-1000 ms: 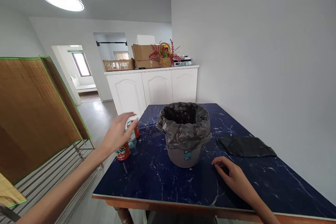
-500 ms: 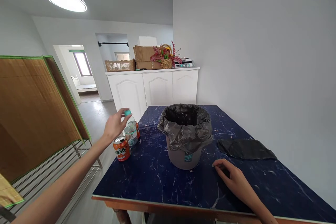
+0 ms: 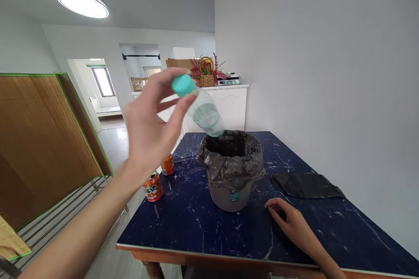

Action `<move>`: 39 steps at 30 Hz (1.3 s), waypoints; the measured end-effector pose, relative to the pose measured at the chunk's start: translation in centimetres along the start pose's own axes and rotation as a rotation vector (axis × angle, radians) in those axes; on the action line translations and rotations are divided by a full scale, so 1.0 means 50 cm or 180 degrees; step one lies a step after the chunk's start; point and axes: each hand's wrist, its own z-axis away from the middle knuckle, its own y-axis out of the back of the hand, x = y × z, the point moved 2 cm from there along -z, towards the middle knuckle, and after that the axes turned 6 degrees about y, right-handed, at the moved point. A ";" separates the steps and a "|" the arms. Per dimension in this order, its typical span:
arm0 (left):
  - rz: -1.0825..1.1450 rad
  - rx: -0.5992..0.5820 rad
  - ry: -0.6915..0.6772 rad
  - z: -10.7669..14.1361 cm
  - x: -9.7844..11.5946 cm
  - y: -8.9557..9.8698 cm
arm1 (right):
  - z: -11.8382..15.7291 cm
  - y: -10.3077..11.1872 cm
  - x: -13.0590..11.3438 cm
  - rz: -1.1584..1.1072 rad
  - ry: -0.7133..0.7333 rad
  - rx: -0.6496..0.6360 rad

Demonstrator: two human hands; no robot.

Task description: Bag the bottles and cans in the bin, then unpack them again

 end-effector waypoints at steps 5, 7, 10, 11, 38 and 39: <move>0.0737 -0.0787 0.0435 0.045 -0.034 -0.123 | -0.005 0.003 -0.006 -0.0009 0.0016 0.0002; 0.0886 -0.1131 0.0677 0.073 -0.064 -0.168 | -0.006 0.004 -0.009 0.0004 0.0027 0.0025; 0.0935 -0.1761 0.1050 0.106 -0.103 -0.214 | -0.006 0.003 -0.012 0.0022 0.0052 0.0060; 0.0932 -0.2009 0.1099 0.112 -0.110 -0.222 | -0.006 0.003 -0.013 0.0023 0.0067 0.0072; -0.2881 -0.2640 0.1728 0.203 -0.524 -0.104 | -0.004 0.000 -0.003 0.0048 0.0056 0.0040; -0.2904 -0.2700 0.1748 0.206 -0.534 -0.108 | -0.005 0.000 -0.002 0.0049 0.0043 0.0041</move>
